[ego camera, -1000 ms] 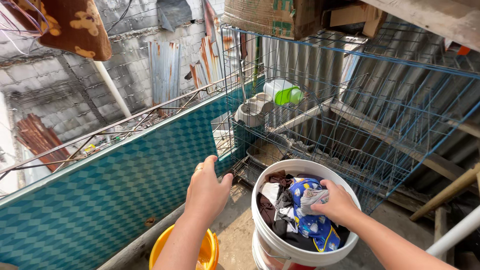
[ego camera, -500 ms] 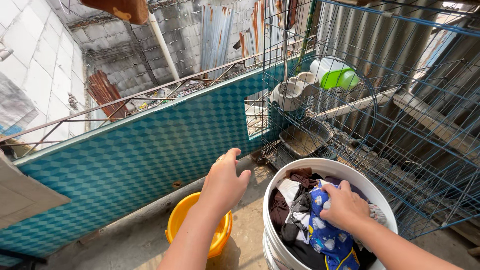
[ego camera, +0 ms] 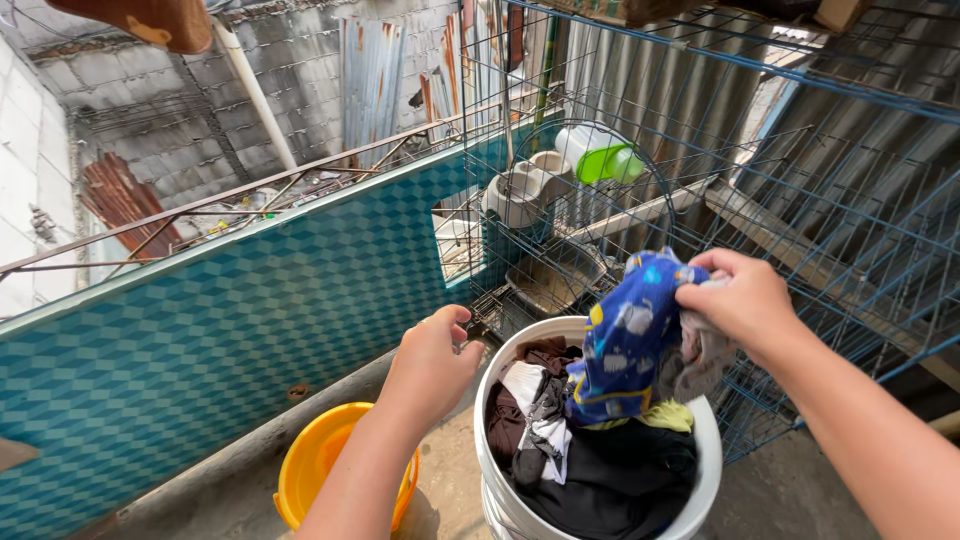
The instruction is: The person retrieves a black jacket from a bucket, turns it inside out, places it on a hanger, zips it up, and hangs it on a clothesline. The person then picks up a bundle of socks from the bucket.
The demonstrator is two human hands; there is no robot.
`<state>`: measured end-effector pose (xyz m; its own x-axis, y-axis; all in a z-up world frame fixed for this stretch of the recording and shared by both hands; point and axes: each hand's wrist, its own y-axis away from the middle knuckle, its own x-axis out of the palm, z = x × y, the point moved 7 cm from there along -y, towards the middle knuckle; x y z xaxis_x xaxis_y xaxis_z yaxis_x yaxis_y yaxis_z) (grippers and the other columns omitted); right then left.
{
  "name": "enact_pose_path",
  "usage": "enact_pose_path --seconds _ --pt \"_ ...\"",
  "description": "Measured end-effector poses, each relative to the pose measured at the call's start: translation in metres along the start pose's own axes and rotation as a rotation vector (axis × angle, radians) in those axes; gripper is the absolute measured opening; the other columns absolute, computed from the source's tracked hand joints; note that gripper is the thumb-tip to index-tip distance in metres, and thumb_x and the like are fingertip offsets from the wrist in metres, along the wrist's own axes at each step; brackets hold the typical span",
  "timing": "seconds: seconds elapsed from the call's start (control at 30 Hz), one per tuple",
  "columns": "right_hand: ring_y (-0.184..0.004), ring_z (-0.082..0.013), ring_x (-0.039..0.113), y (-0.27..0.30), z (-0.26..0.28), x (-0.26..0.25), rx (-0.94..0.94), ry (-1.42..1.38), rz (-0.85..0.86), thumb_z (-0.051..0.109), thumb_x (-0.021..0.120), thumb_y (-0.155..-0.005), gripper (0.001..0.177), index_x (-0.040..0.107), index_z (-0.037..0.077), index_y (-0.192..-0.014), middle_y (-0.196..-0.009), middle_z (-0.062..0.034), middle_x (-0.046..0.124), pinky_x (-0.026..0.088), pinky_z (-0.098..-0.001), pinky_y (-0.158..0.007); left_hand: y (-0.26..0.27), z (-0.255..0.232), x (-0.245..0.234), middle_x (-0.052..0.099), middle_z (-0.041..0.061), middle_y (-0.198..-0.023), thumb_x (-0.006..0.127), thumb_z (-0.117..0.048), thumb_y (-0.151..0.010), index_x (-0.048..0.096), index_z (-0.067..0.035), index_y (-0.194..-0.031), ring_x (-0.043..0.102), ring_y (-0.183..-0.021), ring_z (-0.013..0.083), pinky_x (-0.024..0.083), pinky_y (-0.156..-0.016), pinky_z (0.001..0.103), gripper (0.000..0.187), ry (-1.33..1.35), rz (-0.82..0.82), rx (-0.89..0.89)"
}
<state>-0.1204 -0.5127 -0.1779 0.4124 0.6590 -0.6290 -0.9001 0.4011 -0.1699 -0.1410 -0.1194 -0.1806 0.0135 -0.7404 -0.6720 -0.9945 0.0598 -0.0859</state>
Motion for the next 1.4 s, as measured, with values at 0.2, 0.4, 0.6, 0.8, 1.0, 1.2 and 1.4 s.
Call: enact_pose_path --seconds 0.2,0.4,0.6,0.8,1.0,1.2,1.4 --pt "-0.079 -0.0158 0.065 0.002 0.053 -0.035 -0.187 -0.100 -0.069 0.016 0.078 -0.069 0.036 0.074 0.009 -0.105 -0.089 -0.0042 0.068 0.054 -0.0324 -0.067 0.006 -0.028 0.010 0.072 0.011 -0.116 0.079 -0.028 -0.076 0.058 -0.012 -0.135 0.072 -0.100 0.0252 0.056 -0.089 0.037 0.065 0.042 0.075 0.013" --pt "-0.081 -0.0144 0.065 0.051 0.102 0.008 -0.202 -0.145 0.221 0.017 0.078 -0.065 0.038 0.074 0.008 -0.101 -0.089 -0.0049 0.072 0.055 -0.0304 -0.073 0.032 -0.103 0.007 0.049 0.025 -0.139 0.101 -0.039 -0.049 0.027 -0.005 -0.152 0.058 -0.120 0.0375 0.050 -0.096 0.041 0.131 0.110 0.010 0.360" --pt "-0.096 -0.0184 0.070 0.111 0.126 0.057 0.019 -0.621 0.680 0.024 0.071 -0.076 0.040 0.069 0.011 -0.114 -0.105 -0.0069 0.072 0.062 -0.0369 -0.075 0.055 -0.089 0.025 0.070 0.013 -0.118 0.094 -0.047 -0.051 0.043 -0.017 -0.140 0.069 -0.108 0.0347 0.054 -0.089 0.044 0.107 0.165 -0.069 -0.063" --pt "-0.095 -0.0188 0.073 0.077 0.045 0.057 0.149 -0.530 0.546 0.022 0.067 -0.088 0.032 0.069 0.008 -0.117 -0.104 -0.0097 0.073 0.066 -0.0422 -0.071 0.030 -0.042 -0.007 0.074 0.012 -0.104 0.087 -0.024 -0.059 0.057 -0.009 -0.123 0.074 -0.096 0.0264 0.056 -0.086 0.038 0.072 0.412 -0.380 -0.077" --pt "-0.096 -0.0223 0.071 0.134 -0.083 0.128 0.126 0.312 0.892 0.021 0.086 -0.070 0.048 0.074 0.012 -0.116 -0.108 -0.0125 0.075 0.057 -0.0368 -0.084 0.015 -0.003 -0.042 0.072 0.008 -0.106 0.085 -0.017 -0.065 0.059 -0.004 -0.120 0.071 -0.094 0.0169 0.057 -0.084 0.032 0.062 0.620 -0.535 -0.094" --pt "-0.135 -0.0304 0.044 0.207 -0.081 0.166 0.069 0.793 0.780 0.039 0.097 -0.068 0.113 0.027 0.024 -0.155 -0.139 -0.0077 0.046 0.050 -0.0449 -0.105 0.019 0.012 -0.058 0.071 0.007 -0.107 0.083 -0.015 -0.065 0.056 -0.003 -0.121 0.070 -0.092 0.0155 0.058 -0.082 0.031 0.063 0.710 -0.568 -0.097" --pt "-0.124 -0.0302 0.056 0.192 -0.052 0.164 -0.056 0.844 0.669 0.031 0.082 -0.081 0.074 0.043 0.023 -0.143 -0.123 -0.0074 0.060 0.052 -0.0457 -0.101 0.033 0.011 -0.057 0.071 0.008 -0.106 0.082 -0.014 -0.067 0.058 -0.002 -0.119 0.069 -0.092 0.0158 0.057 -0.082 0.031 0.059 0.728 -0.537 -0.090"
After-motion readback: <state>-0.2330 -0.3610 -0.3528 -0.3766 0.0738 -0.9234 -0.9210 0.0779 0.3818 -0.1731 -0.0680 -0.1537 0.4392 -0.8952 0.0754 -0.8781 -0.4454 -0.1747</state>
